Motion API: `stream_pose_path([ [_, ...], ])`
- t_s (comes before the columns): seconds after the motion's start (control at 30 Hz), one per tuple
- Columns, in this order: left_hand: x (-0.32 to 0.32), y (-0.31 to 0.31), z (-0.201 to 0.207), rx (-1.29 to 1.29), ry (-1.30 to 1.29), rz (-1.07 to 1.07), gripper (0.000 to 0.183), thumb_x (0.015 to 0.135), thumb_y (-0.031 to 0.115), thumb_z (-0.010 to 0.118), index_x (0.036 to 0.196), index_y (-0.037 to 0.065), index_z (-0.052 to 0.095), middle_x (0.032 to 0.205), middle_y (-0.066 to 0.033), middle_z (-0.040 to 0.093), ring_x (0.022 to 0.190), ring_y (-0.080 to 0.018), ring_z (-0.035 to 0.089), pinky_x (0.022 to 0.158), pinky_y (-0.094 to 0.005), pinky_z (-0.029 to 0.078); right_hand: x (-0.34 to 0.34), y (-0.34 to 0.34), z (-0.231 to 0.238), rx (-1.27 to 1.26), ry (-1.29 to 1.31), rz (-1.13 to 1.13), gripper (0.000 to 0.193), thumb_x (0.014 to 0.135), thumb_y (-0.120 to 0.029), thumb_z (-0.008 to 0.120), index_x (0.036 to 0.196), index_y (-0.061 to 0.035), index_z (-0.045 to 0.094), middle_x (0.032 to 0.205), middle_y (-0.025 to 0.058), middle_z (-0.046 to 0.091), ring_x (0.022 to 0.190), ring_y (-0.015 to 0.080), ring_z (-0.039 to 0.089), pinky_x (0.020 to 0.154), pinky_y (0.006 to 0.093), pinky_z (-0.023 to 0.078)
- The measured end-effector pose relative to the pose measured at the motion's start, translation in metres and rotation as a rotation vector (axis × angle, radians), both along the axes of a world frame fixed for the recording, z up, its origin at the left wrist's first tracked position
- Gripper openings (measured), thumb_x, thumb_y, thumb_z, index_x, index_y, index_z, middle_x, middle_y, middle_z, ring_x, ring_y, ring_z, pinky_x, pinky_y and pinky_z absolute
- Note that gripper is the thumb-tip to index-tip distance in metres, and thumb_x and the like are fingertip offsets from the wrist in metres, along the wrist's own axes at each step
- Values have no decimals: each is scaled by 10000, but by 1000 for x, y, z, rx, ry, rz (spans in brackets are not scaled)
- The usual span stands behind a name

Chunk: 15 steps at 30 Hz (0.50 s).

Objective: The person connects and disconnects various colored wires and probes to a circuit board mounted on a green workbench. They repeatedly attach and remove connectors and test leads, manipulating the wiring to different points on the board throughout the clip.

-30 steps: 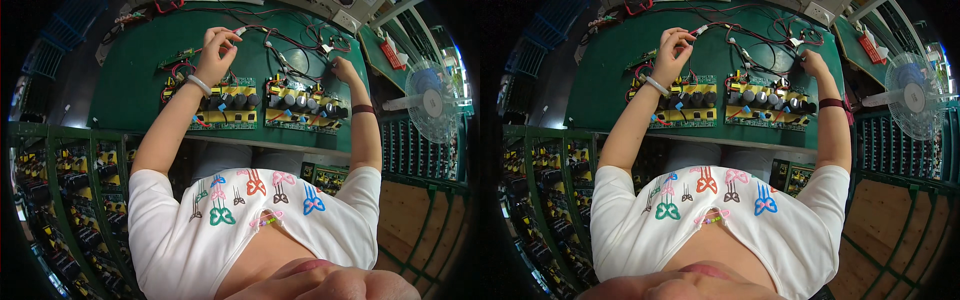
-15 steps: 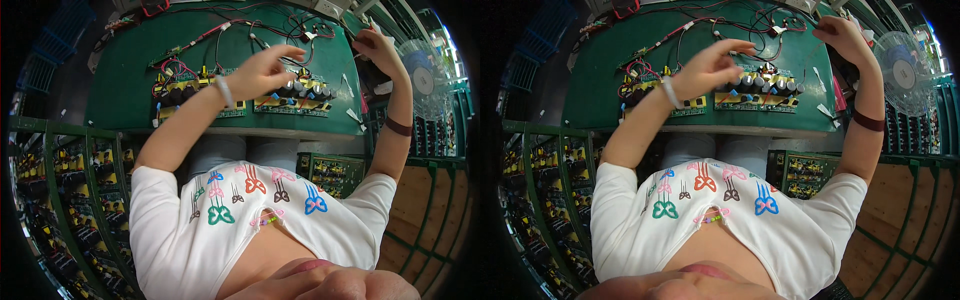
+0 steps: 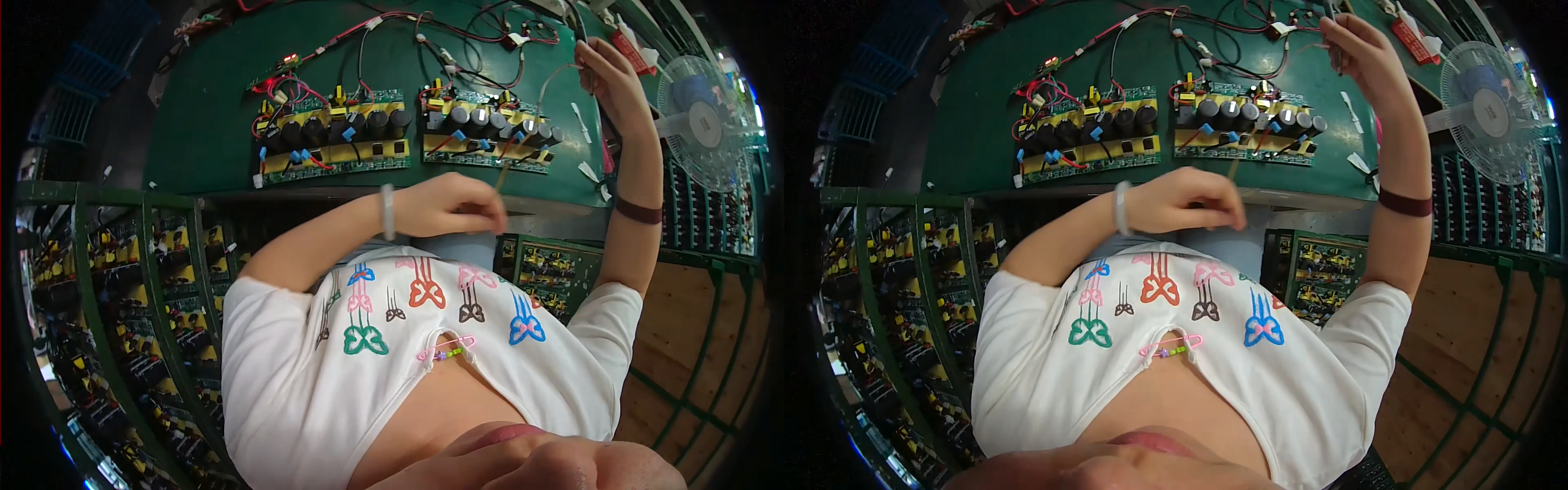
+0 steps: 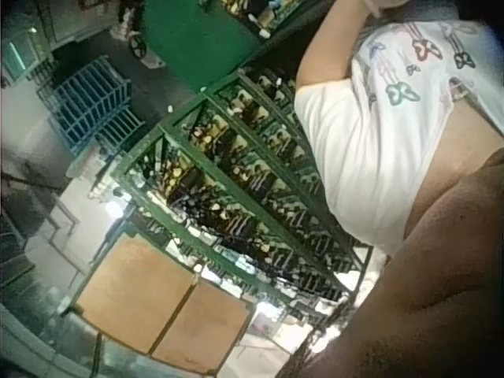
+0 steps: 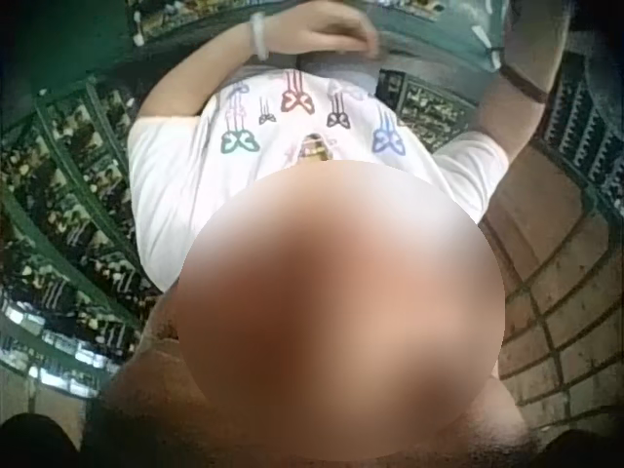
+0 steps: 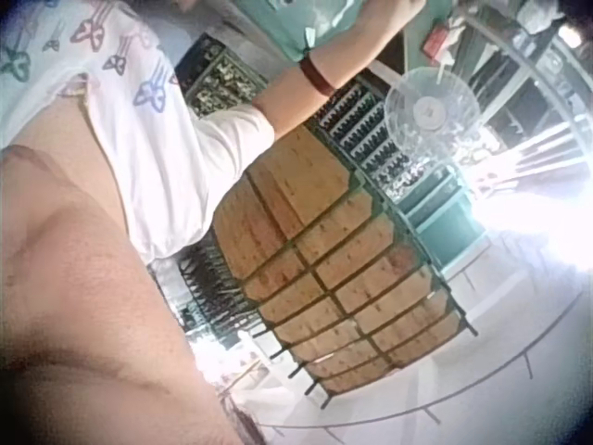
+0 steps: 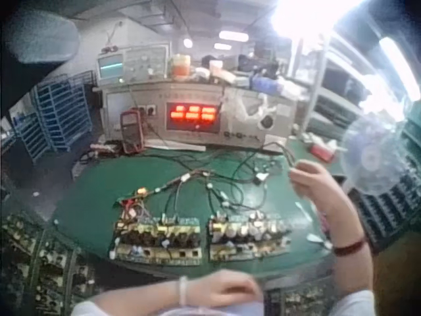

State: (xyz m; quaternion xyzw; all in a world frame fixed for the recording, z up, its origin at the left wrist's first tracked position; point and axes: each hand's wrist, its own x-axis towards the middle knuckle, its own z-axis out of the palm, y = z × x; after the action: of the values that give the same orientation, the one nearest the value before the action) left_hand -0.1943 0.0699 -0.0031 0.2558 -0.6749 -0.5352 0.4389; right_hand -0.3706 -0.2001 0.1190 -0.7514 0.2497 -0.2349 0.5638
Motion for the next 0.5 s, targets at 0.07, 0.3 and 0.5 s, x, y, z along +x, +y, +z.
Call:
stream_pose_path([
  [0.07, 28, 29, -11, -130, -104, 204, 211, 885, -38, 644, 1080, 3, 714, 1067, -78, 646, 879, -156, 614, 785, -289, 517, -1, 23, -24, 184, -121, 76, 198, 977, -260, 662, 1041, -75, 626, 836, -64, 571, 680, 10, 525, 623, 196, 440],
  [0.3, 74, 119, -54, -30, -98, 965, 233, 863, -147, 623, 1045, -38, 720, 1057, -159, 680, 867, -219, 712, 801, -310, 591, 48, 140, -112, 382, -353, 261, 145, 950, -81, 660, 1024, -37, 543, 1001, 50, 576, 871, 121, 643, 773, 286, 575],
  [0.5, 67, 115, -71, -83, 13, 1239, 127, 876, -126, 653, 967, -40, 670, 1020, -183, 716, 901, -234, 721, 825, -338, 602, 81, 209, -171, 270, -492, 50, 158, 881, 8, 696, 999, -1, 591, 1029, 82, 578, 873, 164, 645, 776, 298, 575],
])
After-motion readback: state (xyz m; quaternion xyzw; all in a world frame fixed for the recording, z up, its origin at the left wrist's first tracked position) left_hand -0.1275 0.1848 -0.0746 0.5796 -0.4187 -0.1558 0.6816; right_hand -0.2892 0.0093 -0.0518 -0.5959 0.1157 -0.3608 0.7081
